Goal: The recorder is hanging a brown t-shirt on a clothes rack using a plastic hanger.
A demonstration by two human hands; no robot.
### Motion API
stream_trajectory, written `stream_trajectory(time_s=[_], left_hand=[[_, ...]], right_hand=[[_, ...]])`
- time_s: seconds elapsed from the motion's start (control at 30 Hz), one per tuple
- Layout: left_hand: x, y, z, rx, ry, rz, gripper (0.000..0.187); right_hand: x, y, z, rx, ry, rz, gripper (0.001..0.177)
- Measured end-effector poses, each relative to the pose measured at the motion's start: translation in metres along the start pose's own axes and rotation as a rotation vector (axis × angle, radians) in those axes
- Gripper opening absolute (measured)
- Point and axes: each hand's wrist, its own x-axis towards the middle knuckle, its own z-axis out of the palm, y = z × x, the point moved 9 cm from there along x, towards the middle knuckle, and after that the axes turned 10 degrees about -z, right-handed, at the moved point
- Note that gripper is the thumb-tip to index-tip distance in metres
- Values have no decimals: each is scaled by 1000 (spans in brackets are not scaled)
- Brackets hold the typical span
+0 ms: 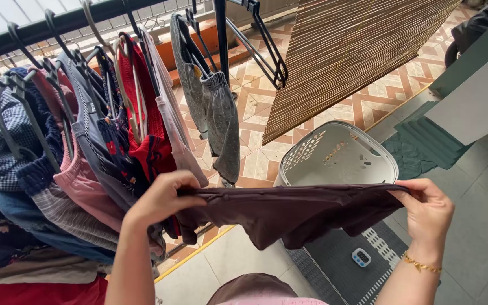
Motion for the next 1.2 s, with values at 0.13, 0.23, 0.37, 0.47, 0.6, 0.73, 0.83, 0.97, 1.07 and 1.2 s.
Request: stream_trajectory(time_s=[0.13,0.23,0.37,0.47,0.6,0.73,0.83,0.97,1.07,1.2], left_hand=[[13,-22,-26,-29,89,-17,25],[18,-45,-33,50,181,-234,29],[17,-6,-30,-54,205,-26,24],[13,16,-22,-28,176,-10,24],[8,16,-1,-66,54,-48,18],[-2,38,12,-150,62,50,18],[8,51,7,-78,104,139,16],[-3,47,23,-103,11,36,21],[-3,57,27,-82,-66,54,23],[-8,57,21,-112,-19,85,15]], right_hand=[[12,-2,20,72,-260,53,18],[13,6,26,34,-417,63,20],[11,15,31,192,-387,69,12],[3,30,29,344,-312,144,17],[-16,34,24,481,-335,172,29],[-36,27,23,197,-555,114,52],[-31,21,33,66,-541,115,18],[-39,18,15,157,-346,92,16],[-37,22,16,84,-336,50,23],[-47,8,28,-9,-384,-3,32]])
